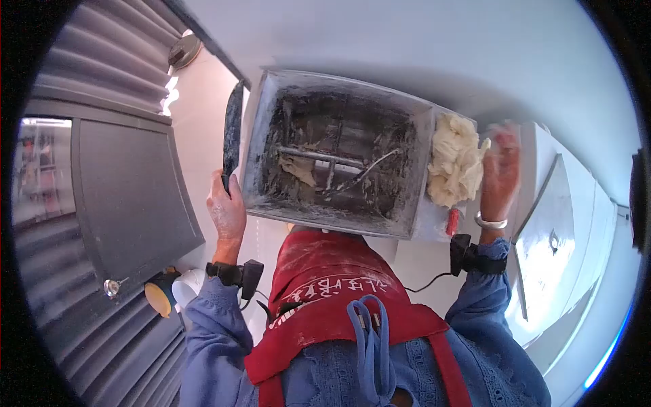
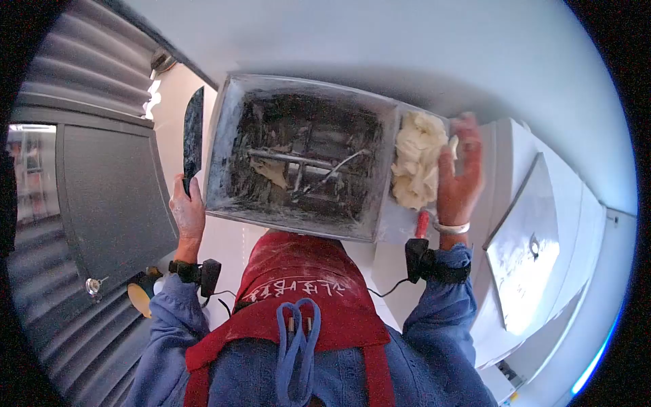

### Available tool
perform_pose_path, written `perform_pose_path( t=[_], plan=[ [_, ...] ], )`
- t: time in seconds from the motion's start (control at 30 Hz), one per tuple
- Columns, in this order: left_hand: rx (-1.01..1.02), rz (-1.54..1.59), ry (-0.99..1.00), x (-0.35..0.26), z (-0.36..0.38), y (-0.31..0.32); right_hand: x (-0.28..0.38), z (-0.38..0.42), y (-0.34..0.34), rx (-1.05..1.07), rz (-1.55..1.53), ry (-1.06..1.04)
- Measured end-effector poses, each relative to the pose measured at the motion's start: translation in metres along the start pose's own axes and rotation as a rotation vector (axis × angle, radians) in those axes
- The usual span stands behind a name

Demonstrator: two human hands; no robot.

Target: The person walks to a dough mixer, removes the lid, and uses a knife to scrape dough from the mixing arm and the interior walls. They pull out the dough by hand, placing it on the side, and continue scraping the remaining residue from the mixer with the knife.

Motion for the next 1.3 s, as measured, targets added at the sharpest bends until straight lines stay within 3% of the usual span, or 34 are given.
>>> perform_pose_path(
  t=[0.07, 0.2, 0.37, 0.43, 0.47, 0.57, 0.6, 0.67, 0.8, 0.87, 0.93, 1.0, 1.07, 1.1, 1.17, 1.23, 1.3],
  plan=[
    [-0.068, -0.003, -0.098, 0.026, 0.001, -0.001, 0.007, 0.01, 0.043, 0.333, 0.083, 0.034],
    [-0.041, -0.014, -0.185, 0.049, -0.002, 0.013, 0.067, 0.079, 0.152, 0.905, -0.258, -0.096],
    [-0.04, -0.014, -0.071, 0.068, -0.001, 0.024, 0.067, 0.127, 0.241, 1.221, -0.171, -0.011],
    [-0.023, 0.014, -0.048, 0.071, 0.002, 0.028, 0.068, 0.138, 0.253, 1.23, -0.067, -0.128],
    [-0.09, 0.028, 0.076, 0.072, 0.002, 0.029, 0.072, 0.143, 0.252, 1.172, -0.057, -0.166],
    [-0.038, 0.022, -0.048, 0.073, 0.003, 0.032, 0.072, 0.156, 0.237, 1.016, -0.039, -0.245],
    [0.05, -0.01, -0.183, 0.078, 0.003, 0.035, 0.071, 0.158, 0.23, 1.029, -0.066, -0.117],
    [0.061, 0.013, -0.143, 0.075, -0.001, 0.036, 0.067, 0.16, 0.208, 0.94, -0.199, 0.092],
    [0.081, -0.003, -0.114, 0.075, -0.006, 0.04, 0.038, 0.162, 0.151, 0.75, -0.117, 0.317],
    [0.11, -0.038, -0.129, 0.074, -0.005, 0.041, 0.004, 0.167, 0.117, 0.606, 0.173, 0.388],
    [0.115, -0.032, -0.127, 0.069, -0.005, 0.04, -0.018, 0.163, 0.075, 0.429, 0.313, 0.443],
    [0.112, -0.042, -0.149, 0.07, -0.004, 0.04, -0.081, 0.177, 0.039, 0.217, 0.399, 0.533],
    [0.105, -0.057, -0.129, 0.075, -0.003, 0.043, -0.13, 0.186, 0.016, 0.06, 0.597, 0.481],
    [0.092, -0.074, -0.12, 0.076, -0.002, 0.042, -0.141, 0.179, 0.007, 0.062, 0.589, 0.484],
    [0.097, -0.113, -0.174, 0.069, -0.001, 0.038, -0.161, 0.169, 0.01, 0.294, 0.884, 0.606],
    [0.102, -0.145, -0.231, 0.072, -0.002, 0.039, -0.175, 0.166, 0.014, 0.373, 0.85, 0.601],
    [0.047, -0.148, -0.147, 0.08, -0.001, 0.044, -0.175, 0.161, 0.022, 0.444, 0.82, 0.594]
  ],
)
Point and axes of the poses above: each hand's wrist, its own z-axis away from the middle knuckle, its own y-axis out of the palm, x = y × z, the point moved 5 cm from there along -z, towards the middle knuckle, and after that the axes turned 9 degrees about z, right-handed, at the moved point
